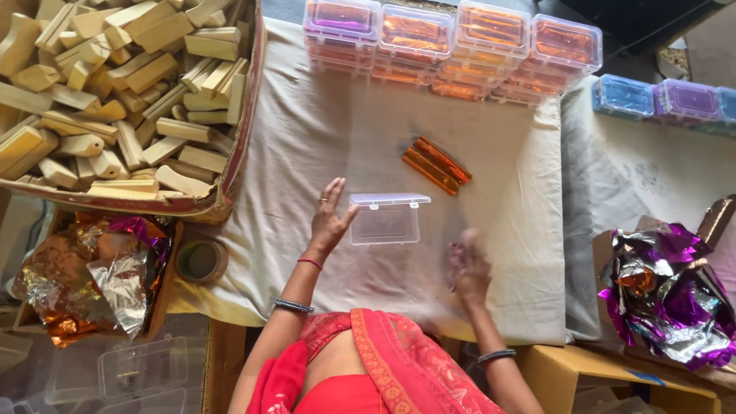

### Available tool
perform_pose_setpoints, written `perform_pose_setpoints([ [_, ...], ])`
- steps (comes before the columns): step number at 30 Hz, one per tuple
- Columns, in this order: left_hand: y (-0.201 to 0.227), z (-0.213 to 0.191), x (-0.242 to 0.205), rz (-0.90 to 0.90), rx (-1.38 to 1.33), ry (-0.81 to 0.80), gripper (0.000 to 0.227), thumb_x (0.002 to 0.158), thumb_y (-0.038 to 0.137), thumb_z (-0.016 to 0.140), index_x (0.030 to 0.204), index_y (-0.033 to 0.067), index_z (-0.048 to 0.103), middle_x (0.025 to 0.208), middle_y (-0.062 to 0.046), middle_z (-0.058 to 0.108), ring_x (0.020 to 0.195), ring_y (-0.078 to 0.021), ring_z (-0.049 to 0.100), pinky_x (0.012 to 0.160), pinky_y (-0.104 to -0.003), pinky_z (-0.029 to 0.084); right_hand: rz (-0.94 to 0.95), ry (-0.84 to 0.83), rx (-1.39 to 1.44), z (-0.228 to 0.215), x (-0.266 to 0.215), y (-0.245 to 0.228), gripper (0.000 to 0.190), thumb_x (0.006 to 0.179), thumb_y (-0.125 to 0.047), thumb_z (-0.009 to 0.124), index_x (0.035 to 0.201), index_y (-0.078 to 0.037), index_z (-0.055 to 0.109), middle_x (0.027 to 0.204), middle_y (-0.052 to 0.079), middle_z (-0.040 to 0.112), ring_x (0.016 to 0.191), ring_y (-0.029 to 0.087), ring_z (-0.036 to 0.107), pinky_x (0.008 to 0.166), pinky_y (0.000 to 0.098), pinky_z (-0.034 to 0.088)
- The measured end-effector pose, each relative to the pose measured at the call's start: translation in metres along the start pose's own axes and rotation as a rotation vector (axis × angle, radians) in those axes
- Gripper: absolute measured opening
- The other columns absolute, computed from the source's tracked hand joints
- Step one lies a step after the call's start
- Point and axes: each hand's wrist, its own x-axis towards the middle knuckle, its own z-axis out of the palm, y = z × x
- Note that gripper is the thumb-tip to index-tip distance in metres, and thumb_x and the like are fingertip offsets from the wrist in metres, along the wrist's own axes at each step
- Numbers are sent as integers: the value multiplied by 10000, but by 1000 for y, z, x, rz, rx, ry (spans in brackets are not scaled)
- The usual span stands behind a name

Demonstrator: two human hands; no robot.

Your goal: The person wipes a small wooden block with a cloth, then wraps it in a sheet of shiny orange foil. They fold the foil tightly around the block and place the wrapped item into a clear plastic container. The person repeats this process with a second wooden block, placing it into the same container.

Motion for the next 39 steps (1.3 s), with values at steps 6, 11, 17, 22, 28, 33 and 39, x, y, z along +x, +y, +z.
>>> perform_pose_setpoints([
  [6, 39, 13, -32, 93, 233, -184, 652, 864, 442, 773, 1398, 120, 585, 1559, -78, 468, 1438, -284, 439, 1164, -461, 387, -373, -49, -567, 8, -19, -17, 575, 799, -359, 700, 1340, -173, 642, 1446, 110, 592, 1242, 325, 569, 971, 458, 443],
  [11, 26, 18, -68, 169, 378, -279, 646, 820, 435, 772, 1371, 140, 609, 1565, -95, 409, 1460, -314, 353, 1137, -513, 329, -281, 0, -319, 17, 13, 10, 398, 915, -261, 693, 1299, -158, 701, 1427, 118, 655, 1199, 329, 624, 1019, 427, 501],
  [17, -11, 32, -71, 22, 285, -139, 588, 918, 365, 709, 1441, 175, 518, 1618, -101, 375, 1463, -326, 407, 1164, -447, 383, -1, 116, 87, 23, 58, -56, 264, 960, -261, 717, 1080, -26, 723, 904, 160, 724, 772, 328, 717, 684, 420, 550],
  [22, -25, 41, -72, -134, 159, -130, 772, 899, 353, 720, 1566, 156, 385, 1542, -134, 471, 1404, -339, 478, 1146, -424, 418, -284, -128, -85, 61, 91, -118, 221, 878, -251, 740, 963, -47, 729, 1032, 129, 659, 970, 332, 594, 828, 439, 499],
  [28, -29, 39, -68, -251, 134, -178, 857, 856, 425, 766, 1580, 199, 367, 1494, -126, 538, 1372, -321, 493, 1136, -408, 411, -273, 12, -267, 140, 77, -119, 357, 946, -243, 675, 1238, -37, 653, 1260, 162, 624, 1188, 314, 589, 1041, 447, 430],
  [33, -30, 35, -68, -240, 158, -212, 856, 844, 462, 773, 1565, 196, 396, 1459, -110, 564, 1333, -321, 509, 1107, -419, 431, -377, -126, -262, 161, 56, -167, 369, 950, -269, 672, 1253, -59, 680, 1294, 131, 642, 1214, 307, 590, 1073, 450, 427],
  [39, -116, 82, -87, -212, 207, -171, 632, 908, 396, 712, 1467, 186, 504, 1420, -71, 637, 1340, -300, 565, 1106, -411, 494, -594, -406, 9, 160, 45, -204, 379, 923, -191, 666, 1268, -35, 684, 1328, 134, 634, 1269, 326, 583, 1087, 464, 459],
])
